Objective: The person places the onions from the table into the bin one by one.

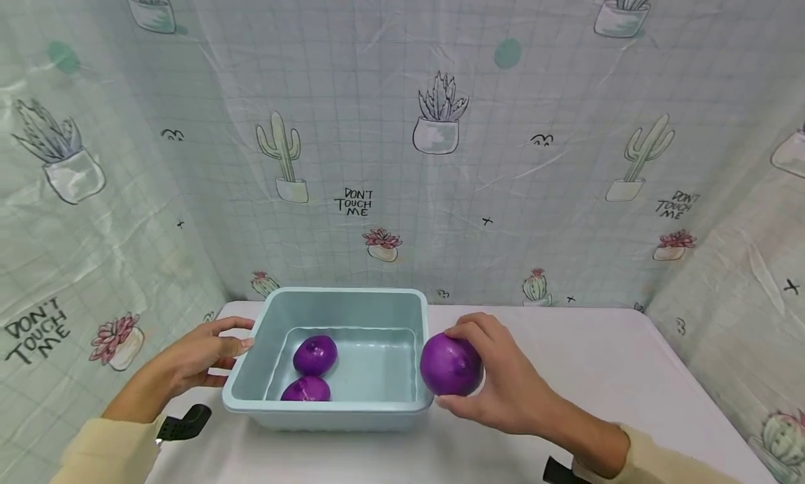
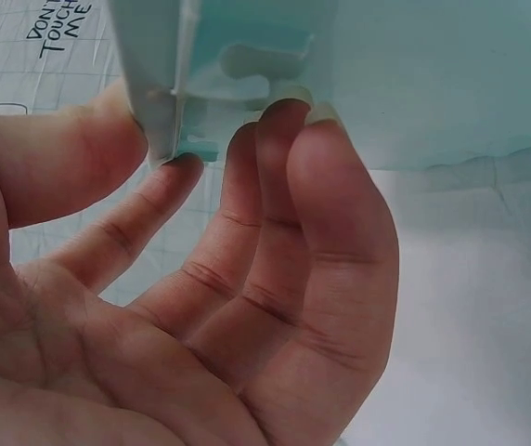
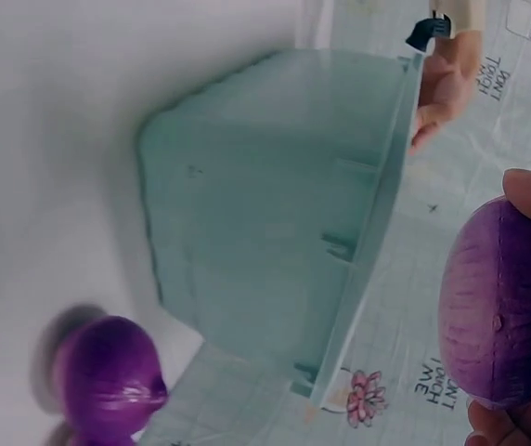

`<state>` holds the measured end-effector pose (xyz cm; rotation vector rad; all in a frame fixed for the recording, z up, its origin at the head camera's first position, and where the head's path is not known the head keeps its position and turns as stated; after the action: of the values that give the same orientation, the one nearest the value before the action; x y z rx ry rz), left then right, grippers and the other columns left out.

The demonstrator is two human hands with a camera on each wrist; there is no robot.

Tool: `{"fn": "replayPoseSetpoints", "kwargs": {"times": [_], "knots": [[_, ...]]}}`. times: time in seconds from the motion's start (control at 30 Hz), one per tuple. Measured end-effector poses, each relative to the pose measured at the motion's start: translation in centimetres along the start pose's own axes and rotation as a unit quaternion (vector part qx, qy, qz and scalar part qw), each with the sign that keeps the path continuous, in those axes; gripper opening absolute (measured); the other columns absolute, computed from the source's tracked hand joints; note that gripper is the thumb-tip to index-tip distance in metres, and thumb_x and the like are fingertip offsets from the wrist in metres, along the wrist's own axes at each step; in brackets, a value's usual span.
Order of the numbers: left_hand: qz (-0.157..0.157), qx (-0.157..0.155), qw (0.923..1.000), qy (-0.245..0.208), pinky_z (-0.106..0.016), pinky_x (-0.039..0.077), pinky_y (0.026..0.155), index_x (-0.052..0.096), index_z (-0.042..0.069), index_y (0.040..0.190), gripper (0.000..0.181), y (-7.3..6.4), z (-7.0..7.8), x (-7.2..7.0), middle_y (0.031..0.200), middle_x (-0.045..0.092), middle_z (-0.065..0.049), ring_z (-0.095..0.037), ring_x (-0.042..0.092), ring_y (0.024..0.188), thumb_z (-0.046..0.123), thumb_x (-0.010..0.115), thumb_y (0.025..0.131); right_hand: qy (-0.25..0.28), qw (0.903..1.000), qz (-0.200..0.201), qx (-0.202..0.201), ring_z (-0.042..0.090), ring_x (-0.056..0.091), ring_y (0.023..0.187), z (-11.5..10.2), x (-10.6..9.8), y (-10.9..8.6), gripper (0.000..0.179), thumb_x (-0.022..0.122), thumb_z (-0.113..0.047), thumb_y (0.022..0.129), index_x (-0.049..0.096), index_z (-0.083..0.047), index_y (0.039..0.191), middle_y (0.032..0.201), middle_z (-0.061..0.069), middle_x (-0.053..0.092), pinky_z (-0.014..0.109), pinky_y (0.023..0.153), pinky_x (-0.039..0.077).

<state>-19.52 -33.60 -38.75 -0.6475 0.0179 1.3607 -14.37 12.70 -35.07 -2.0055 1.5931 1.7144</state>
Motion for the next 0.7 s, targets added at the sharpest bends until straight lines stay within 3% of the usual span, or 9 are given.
{"fn": "replayPoseSetpoints", "kwargs": {"times": [0.7], "knots": [[0.004,0.006,1.0000,-0.004,-0.049,0.064,0.082,0.037,0.007,0.156,0.062,-0.2,0.1,0.1,0.119,0.071,-0.011,-0.025,0.072,0.093,0.029,0.062,0.104,0.064,0.9949,-0.044,0.065,0.018,0.056,0.114,-2.0,5.1,9.0,0.065,0.094,-0.038,0.069,0.062,-0.018,0.122,0.121,0.000,0.061,0.036,0.087,0.054]]}}
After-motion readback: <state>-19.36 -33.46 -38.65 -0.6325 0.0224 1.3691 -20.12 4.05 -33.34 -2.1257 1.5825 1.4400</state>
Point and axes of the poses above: each hand's wrist, its own y-axis towards the middle knuckle, its own x-axis out of the palm, z = x × y, the point moved 2 cm from there along y, towards the middle knuckle
